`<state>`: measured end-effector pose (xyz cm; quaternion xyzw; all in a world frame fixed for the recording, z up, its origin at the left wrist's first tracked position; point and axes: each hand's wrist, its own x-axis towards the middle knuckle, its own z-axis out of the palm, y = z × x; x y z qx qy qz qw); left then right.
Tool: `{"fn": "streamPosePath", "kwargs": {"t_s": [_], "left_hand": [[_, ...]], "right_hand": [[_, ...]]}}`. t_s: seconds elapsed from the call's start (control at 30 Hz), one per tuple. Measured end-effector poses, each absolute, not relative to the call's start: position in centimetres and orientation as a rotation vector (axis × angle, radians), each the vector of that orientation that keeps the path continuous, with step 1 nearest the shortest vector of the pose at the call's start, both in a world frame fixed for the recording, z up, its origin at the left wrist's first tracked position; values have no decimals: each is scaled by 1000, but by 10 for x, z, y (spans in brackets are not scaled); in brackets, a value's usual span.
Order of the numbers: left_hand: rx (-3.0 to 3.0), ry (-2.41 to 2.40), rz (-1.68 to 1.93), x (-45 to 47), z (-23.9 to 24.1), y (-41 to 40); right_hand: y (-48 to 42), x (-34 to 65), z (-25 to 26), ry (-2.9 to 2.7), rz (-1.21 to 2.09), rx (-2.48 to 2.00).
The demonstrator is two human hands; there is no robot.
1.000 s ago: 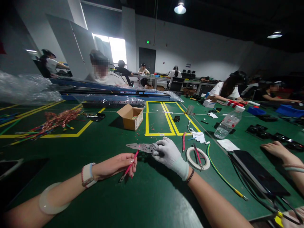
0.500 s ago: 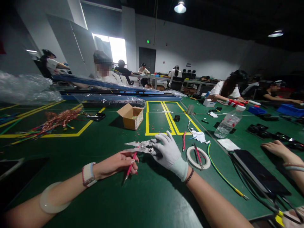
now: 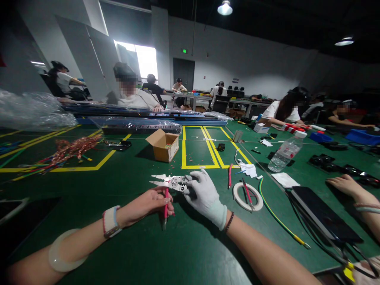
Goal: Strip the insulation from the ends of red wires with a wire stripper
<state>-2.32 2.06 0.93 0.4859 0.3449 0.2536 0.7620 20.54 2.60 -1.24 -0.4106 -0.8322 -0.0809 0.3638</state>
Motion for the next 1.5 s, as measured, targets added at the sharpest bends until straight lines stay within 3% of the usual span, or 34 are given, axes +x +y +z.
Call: {"fn": "streamPosePath", "kwargs": {"t_s": [0.6, 1.0, 1.33, 1.5], "left_hand": [[1082, 683, 526, -25, 6, 24], [1067, 689, 546, -29, 0, 28], [1090, 670, 520, -31, 1, 27], [1097, 649, 522, -31, 0, 26]], "right_hand": [[20, 212, 3, -2171, 218, -1181], [51, 223, 17, -2202, -161, -1162], [142, 189, 108, -2490, -726, -1277], [183, 169, 129, -2564, -878, -1066]]}}
